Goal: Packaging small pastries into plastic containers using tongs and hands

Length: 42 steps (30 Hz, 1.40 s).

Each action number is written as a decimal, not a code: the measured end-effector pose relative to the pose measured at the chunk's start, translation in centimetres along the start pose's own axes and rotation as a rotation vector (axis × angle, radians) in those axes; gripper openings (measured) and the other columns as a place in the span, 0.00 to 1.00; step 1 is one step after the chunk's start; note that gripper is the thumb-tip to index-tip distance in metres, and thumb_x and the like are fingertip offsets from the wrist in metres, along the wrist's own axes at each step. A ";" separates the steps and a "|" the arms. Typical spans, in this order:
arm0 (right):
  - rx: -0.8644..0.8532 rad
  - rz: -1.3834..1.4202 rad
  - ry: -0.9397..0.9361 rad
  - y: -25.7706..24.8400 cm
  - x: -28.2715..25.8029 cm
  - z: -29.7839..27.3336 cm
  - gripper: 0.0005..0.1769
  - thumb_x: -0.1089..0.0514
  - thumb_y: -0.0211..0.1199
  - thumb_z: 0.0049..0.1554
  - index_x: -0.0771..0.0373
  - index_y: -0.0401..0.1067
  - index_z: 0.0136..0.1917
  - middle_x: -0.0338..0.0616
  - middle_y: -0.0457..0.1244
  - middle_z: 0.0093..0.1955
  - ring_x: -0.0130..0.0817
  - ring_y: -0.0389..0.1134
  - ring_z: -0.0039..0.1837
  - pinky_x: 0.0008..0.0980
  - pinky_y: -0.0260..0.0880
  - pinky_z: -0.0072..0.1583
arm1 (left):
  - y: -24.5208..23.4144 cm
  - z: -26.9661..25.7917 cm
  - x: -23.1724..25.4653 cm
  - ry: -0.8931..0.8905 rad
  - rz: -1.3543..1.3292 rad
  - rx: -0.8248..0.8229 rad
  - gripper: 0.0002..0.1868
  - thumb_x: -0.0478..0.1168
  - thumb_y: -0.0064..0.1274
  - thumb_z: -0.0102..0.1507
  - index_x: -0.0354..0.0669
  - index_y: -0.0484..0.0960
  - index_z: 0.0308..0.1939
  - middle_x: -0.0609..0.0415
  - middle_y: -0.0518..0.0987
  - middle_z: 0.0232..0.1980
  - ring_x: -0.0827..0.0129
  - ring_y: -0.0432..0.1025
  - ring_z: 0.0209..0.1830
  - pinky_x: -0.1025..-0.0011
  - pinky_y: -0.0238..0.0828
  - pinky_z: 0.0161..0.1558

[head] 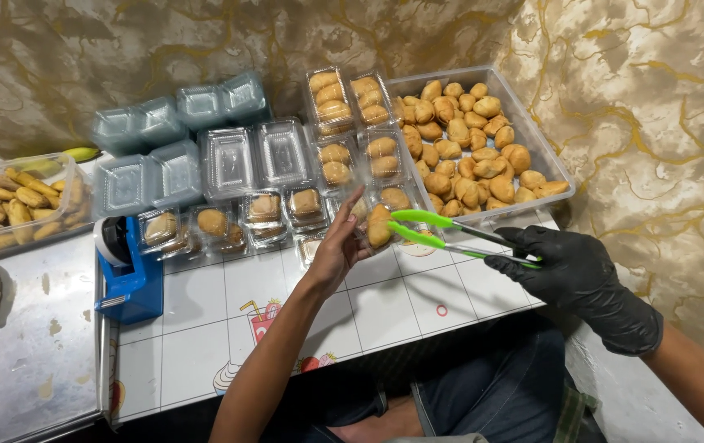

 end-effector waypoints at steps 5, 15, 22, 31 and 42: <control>0.111 0.397 0.113 -0.3 3.4 2.3 0.20 0.53 0.72 0.54 0.62 0.79 0.58 0.41 0.72 0.46 0.23 0.67 0.47 0.28 0.68 0.50 | 0.1 -0.3 0.8 0.008 -0.065 -0.030 0.33 0.46 0.37 0.67 0.62 0.52 0.77 0.28 0.52 0.77 0.38 0.74 0.54 0.55 0.80 0.55; 0.249 -0.524 0.017 8.0 16.1 6.8 0.33 0.28 0.46 0.68 0.60 0.69 0.52 0.52 0.61 0.47 0.57 0.66 0.32 0.54 0.60 0.28 | 0.3 -0.1 -0.3 0.055 0.015 0.041 0.19 0.36 0.51 0.64 0.48 0.63 0.57 0.39 0.64 0.59 0.49 0.73 0.46 0.49 0.85 0.43; 0.337 -0.815 -0.019 8.3 14.9 7.9 0.37 0.21 0.43 0.66 0.54 0.73 0.48 0.40 0.61 0.43 0.40 0.66 0.41 0.40 0.63 0.31 | 0.6 -1.0 0.4 -0.047 0.285 0.109 0.18 0.38 0.40 0.66 0.53 0.56 0.59 0.47 0.65 0.33 0.63 0.63 0.13 0.74 0.53 0.12; 0.318 -0.059 -0.211 7.8 -0.6 3.6 0.36 0.33 0.64 0.54 0.47 0.70 0.71 0.45 0.66 0.57 0.49 0.67 0.63 0.45 0.70 0.60 | -3.2 0.9 -2.1 0.149 0.349 0.099 0.25 0.40 0.45 0.64 0.51 0.50 0.61 0.59 0.64 0.25 0.77 0.59 0.18 0.83 0.54 0.18; -0.443 1.438 -0.144 12.1 -16.5 8.9 0.27 0.68 0.64 0.57 0.68 0.66 0.70 0.41 0.63 0.51 0.24 0.67 0.40 0.24 0.76 0.41 | -4.2 0.2 1.7 0.241 0.348 0.121 0.19 0.34 0.49 0.64 0.47 0.62 0.56 0.44 0.73 0.43 0.77 0.61 0.15 0.78 0.57 0.16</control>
Point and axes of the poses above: each hand's wrist, its own z-axis towards the middle knuckle, its own y-axis out of the palm, x = y × z, the point moved 8 cm from there along z, towards the middle knuckle
